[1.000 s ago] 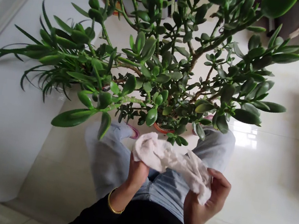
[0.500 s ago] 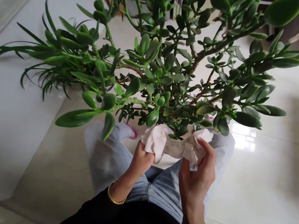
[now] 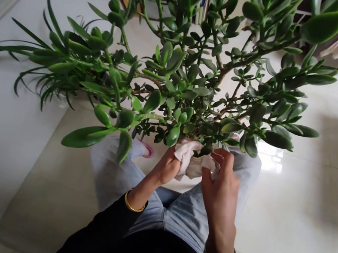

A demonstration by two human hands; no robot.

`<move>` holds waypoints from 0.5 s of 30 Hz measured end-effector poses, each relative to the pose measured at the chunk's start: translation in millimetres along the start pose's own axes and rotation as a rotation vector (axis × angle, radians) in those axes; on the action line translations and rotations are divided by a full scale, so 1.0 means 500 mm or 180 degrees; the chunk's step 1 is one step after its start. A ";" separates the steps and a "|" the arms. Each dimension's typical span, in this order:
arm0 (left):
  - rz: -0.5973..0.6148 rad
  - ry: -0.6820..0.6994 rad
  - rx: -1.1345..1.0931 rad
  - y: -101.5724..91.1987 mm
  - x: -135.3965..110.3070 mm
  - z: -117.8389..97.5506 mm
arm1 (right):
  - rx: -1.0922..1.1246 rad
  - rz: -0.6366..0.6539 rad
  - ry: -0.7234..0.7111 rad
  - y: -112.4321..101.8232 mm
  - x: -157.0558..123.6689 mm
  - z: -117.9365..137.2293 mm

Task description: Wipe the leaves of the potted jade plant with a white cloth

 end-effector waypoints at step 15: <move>-0.0706 -0.0361 0.0060 -0.050 0.008 0.073 | 0.0420 -0.0958 -0.0144 -0.046 -0.050 -0.033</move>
Point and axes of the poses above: each hand's wrist, its own x-axis towards the middle knuckle, its own y-axis out of the palm, z = x × y, the point moved 8 cm from there along x, towards the middle knuckle, and after that the axes turned 2 degrees about -z, right-handed, at the moved point
